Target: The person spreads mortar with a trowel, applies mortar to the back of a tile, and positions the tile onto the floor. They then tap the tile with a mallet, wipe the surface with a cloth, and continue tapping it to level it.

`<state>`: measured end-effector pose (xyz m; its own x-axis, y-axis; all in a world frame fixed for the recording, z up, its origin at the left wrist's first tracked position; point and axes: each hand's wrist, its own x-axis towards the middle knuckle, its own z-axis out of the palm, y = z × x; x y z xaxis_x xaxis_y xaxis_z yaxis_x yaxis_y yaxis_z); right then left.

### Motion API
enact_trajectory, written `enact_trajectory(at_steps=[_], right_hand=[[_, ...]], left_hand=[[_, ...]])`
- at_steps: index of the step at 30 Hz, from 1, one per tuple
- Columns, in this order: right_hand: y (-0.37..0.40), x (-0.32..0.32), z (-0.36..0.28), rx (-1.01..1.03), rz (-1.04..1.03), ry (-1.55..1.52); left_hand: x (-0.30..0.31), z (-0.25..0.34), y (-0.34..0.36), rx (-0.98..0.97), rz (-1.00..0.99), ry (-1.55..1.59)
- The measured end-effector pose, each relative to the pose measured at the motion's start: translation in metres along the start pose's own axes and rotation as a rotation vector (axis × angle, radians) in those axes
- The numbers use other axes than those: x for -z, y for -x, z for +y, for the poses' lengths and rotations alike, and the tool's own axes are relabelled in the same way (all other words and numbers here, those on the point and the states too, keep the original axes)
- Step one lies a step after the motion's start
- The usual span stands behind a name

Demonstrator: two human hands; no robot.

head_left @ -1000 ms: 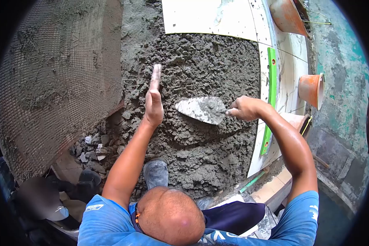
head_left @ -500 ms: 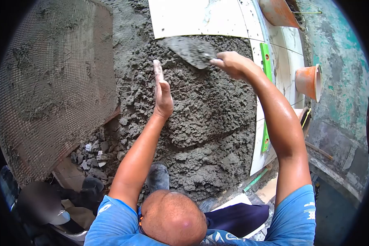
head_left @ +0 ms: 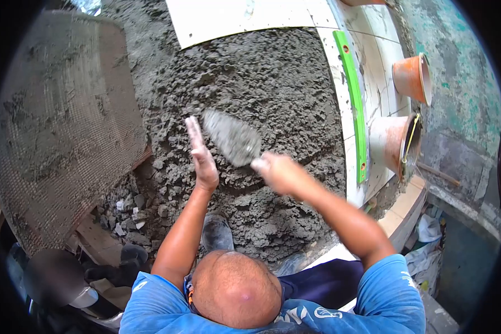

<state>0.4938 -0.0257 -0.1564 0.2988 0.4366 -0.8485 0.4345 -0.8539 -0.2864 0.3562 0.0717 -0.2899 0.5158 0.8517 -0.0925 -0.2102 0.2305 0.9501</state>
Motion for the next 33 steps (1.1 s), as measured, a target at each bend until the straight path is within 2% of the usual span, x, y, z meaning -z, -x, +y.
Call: enact_trajectory(at_steps=[1, 2, 5, 8, 10, 12, 14, 16, 18, 19, 21, 22, 23, 25, 28, 29, 30, 32, 33], right_hand=[[0.024, -0.012, -0.013, 0.145, 0.038, 0.14], [0.023, -0.039, -0.007, 0.011, 0.066, 0.018], [0.019, -0.064, -0.001, -0.002, 0.201, 0.022], [0.011, -0.052, 0.024, -0.058, 0.347, 0.035], [0.01, -0.025, 0.046, -0.166, 0.392, 0.025], [0.023, -0.018, 0.048, -0.171, 0.418, -0.009], [0.02, -0.049, 0.047, -0.04, 0.346, 0.03], [0.031, -0.075, 0.013, 0.168, 0.225, 0.17], [0.036, -0.089, 0.003, 0.014, 0.213, -0.032], [0.032, -0.087, 0.012, -0.035, 0.198, -0.036], [0.031, -0.073, 0.041, -0.098, 0.25, -0.021], [0.022, -0.08, 0.078, 0.002, 0.377, 0.195], [0.034, -0.054, 0.089, -0.043, 0.358, 0.215], [0.043, -0.023, 0.118, -0.246, 0.404, -0.121], [0.061, -0.022, 0.128, -0.092, 0.296, 0.058], [0.058, -0.028, 0.13, -0.034, 0.184, 0.158], [0.057, -0.027, 0.13, 0.098, 0.13, 0.299], [0.042, -0.008, 0.129, 0.071, -0.012, 0.393], [0.025, 0.005, 0.139, 0.039, 0.022, 0.445]], left_hand=[[-0.001, 0.005, 0.001, 0.012, 0.009, 0.065], [-0.002, 0.007, 0.004, 0.018, 0.037, 0.085], [-0.008, 0.009, 0.012, 0.054, 0.031, 0.092], [-0.008, 0.003, 0.011, -0.028, -0.024, 0.033], [-0.007, 0.007, 0.013, -0.008, -0.014, 0.023], [-0.004, 0.011, 0.016, 0.022, -0.041, 0.021], [-0.005, 0.01, 0.022, 0.031, -0.029, 0.039], [-0.003, 0.003, 0.029, 0.015, -0.018, 0.03], [-0.003, 0.008, 0.036, 0.037, 0.017, 0.025], [-0.001, 0.01, 0.039, 0.04, 0.005, 0.01], [0.001, 0.009, 0.043, 0.025, -0.005, -0.035], [0.006, 0.007, 0.047, 0.032, -0.017, -0.057], [0.007, 0.007, 0.05, 0.035, -0.025, -0.058], [0.006, 0.008, 0.05, 0.032, -0.027, -0.085], [0.008, 0.008, 0.055, 0.005, -0.066, -0.158], [0.01, 0.006, 0.056, -0.027, -0.068, -0.188], [0.01, 0.007, 0.057, -0.052, -0.067, -0.21], [0.011, 0.011, 0.06, -0.045, -0.065, -0.277], [0.014, 0.012, 0.063, -0.063, -0.083, -0.298]])
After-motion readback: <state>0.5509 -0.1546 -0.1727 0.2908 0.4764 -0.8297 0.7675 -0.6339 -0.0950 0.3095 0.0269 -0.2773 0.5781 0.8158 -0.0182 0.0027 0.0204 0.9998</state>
